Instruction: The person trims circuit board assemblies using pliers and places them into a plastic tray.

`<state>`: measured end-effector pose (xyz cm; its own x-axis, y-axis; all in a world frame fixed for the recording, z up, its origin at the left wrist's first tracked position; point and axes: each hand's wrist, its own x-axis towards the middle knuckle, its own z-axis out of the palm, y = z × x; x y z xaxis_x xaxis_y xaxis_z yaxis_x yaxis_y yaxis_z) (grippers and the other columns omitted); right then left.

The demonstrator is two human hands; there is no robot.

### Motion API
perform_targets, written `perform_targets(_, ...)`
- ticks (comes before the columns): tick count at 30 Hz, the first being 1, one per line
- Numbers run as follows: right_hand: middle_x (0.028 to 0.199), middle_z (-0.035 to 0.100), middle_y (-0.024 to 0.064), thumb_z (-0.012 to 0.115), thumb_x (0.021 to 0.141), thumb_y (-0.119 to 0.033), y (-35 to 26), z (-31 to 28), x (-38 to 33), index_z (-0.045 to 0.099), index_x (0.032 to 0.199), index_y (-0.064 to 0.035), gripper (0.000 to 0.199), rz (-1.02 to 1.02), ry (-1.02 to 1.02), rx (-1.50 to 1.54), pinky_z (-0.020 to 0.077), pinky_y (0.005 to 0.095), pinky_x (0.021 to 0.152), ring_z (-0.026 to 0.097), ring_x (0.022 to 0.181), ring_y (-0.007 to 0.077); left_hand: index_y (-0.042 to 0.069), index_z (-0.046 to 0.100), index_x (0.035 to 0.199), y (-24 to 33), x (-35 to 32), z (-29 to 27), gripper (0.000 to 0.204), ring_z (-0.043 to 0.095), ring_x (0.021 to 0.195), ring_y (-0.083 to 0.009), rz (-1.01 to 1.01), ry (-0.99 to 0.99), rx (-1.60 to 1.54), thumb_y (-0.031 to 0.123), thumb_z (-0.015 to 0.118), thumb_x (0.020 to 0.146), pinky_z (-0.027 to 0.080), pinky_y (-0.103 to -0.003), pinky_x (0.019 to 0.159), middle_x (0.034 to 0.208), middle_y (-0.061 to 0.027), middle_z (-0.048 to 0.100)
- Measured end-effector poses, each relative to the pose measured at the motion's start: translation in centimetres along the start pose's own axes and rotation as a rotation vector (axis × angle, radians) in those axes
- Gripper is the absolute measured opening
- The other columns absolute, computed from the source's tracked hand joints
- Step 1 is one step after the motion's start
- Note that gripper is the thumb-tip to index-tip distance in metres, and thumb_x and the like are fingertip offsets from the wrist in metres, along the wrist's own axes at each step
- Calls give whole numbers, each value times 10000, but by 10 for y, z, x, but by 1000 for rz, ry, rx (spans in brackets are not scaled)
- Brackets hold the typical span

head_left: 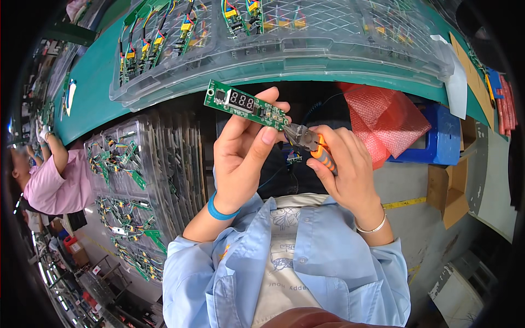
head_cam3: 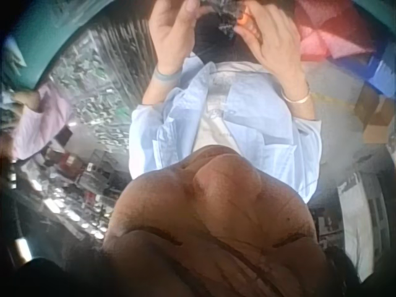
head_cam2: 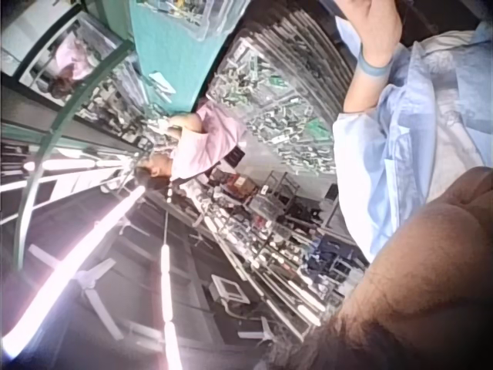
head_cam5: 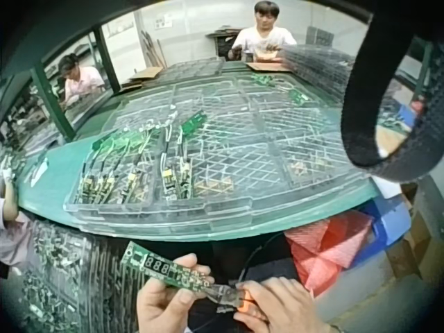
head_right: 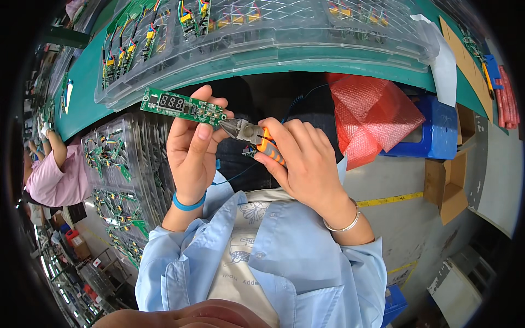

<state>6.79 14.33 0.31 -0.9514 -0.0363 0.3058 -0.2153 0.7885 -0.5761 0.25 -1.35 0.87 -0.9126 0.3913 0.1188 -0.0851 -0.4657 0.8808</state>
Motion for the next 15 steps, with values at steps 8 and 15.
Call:
perform_targets(8, 846, 477, 46, 581, 750, -253, 2, -3, 0, 492, 1075, -89, 375, 100, 44, 101, 347, 278, 605, 431, 653, 184, -39, 414, 1168, 1, -1, 4, 350, 477, 1046, -227, -38, 32, -8, 10, 472, 826, 464, -284, 789, 1241, -161, 406)
perform_targets(15, 848, 482, 43, 584, 746, -244, 5, -1, 2, 491, 1075, -89, 375, 59, 33, 48, 349, 277, 605, 435, 659, 184, -42, 413, 1169, -1, 0, 3, 345, 471, 1059, -231, 29, -3, 11, 13, 459, 832, 468, -283, 781, 1253, -164, 393)
